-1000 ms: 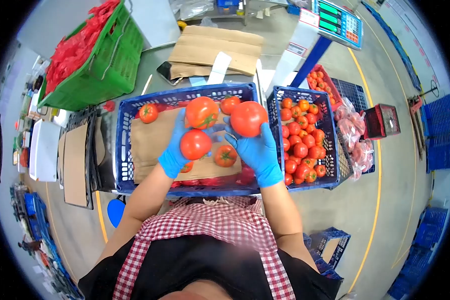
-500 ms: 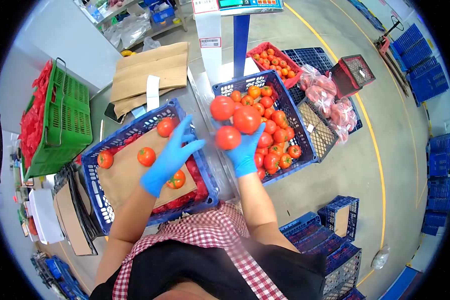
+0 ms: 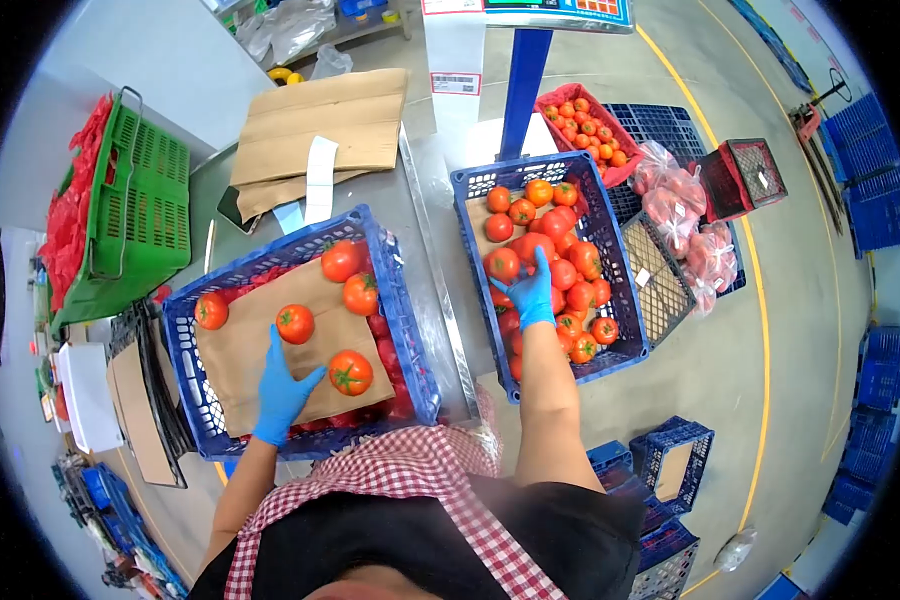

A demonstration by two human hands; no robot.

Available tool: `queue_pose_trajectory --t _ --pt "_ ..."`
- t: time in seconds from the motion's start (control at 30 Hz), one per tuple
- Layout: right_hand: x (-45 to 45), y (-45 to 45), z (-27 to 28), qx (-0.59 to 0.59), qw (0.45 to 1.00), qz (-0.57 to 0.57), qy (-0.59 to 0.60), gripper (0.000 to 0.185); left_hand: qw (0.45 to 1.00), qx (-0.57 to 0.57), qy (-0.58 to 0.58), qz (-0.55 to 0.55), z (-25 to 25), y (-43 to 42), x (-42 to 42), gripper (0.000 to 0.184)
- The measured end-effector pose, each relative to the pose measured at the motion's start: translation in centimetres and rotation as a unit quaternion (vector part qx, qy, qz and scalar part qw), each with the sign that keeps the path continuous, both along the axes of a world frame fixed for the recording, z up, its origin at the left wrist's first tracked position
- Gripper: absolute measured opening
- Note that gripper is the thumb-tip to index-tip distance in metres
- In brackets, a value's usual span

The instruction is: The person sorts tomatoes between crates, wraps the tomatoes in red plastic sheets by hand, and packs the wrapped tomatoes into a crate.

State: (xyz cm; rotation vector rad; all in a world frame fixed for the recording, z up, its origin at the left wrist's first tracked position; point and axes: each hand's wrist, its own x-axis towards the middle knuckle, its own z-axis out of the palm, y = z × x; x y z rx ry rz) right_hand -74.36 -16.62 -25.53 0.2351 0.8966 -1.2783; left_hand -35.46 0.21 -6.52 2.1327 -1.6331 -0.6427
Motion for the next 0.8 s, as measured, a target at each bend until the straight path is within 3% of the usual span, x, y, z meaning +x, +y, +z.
queue_pose_trajectory --t 0.07,0.1,0.13,0.2,0.3,0.43,0.47,0.53,0.6,0.67,0.73,0.77,0.8 --pt "0.5 -0.3 -0.7 0.048 0.999 -0.002 0.008 0.067 0.993 0.063 -0.1 0.027 -0.7 0.6 0.6 0.093" --pt "0.2 -0.2 -0.1 -0.01 0.997 -0.01 -0.08 0.054 0.983 0.094 -0.15 0.041 -1.1 0.8 1.0 0.095" --pt "-0.3 0.1 0.9 -0.086 0.996 0.017 -0.035 0.042 0.991 0.058 -0.114 0.037 -0.8 1.3 1.7 0.094" --pt "-0.8 -0.9 1.9 -0.139 0.982 0.118 0.058 0.036 0.999 -0.019 -0.037 0.027 -1.4 2.4 3.9 0.094" --pt "-0.1 -2.4 4.4 -0.134 0.933 0.169 0.287 0.034 0.998 0.018 -0.061 0.016 -0.5 4.3 5.0 0.09" --pt "7.0 -1.7 16.0 -0.266 0.846 0.193 0.42 0.03 0.999 0.013 0.022 0.019 -3.3 5.8 8.9 0.091" --pt "9.8 -1.2 17.9 -0.346 0.821 0.221 0.398 0.03 0.997 0.01 0.064 0.03 -2.9 4.3 8.8 0.093" --pt "15.3 1.3 22.0 -0.432 0.732 0.369 0.376 0.032 0.998 -0.044 0.044 0.018 -2.2 1.3 8.0 0.096" --pt "18.6 3.0 23.5 -0.57 0.42 0.501 0.498 0.041 0.998 -0.054 0.002 -0.02 0.4 -1.7 6.7 0.095" --pt "21.1 5.9 23.5 -0.57 0.166 0.596 0.54 0.047 0.994 0.058 -0.062 -0.068 1.5 -4.5 5.8 0.092" --pt "21.7 9.3 21.2 -0.6 0.117 0.574 0.545 0.036 0.982 0.122 -0.098 -0.108 1.4 -6.0 5.8 0.088" --pt "22.1 10.3 19.8 -0.586 0.084 0.576 0.564 0.04 0.978 0.131 -0.103 -0.123 0.7 -6.4 5.9 0.085" --pt "22.4 10.5 19.3 -0.561 0.14 0.584 0.57 0.044 0.974 0.141 -0.108 -0.139 -0.1 -6.4 6.2 0.082"
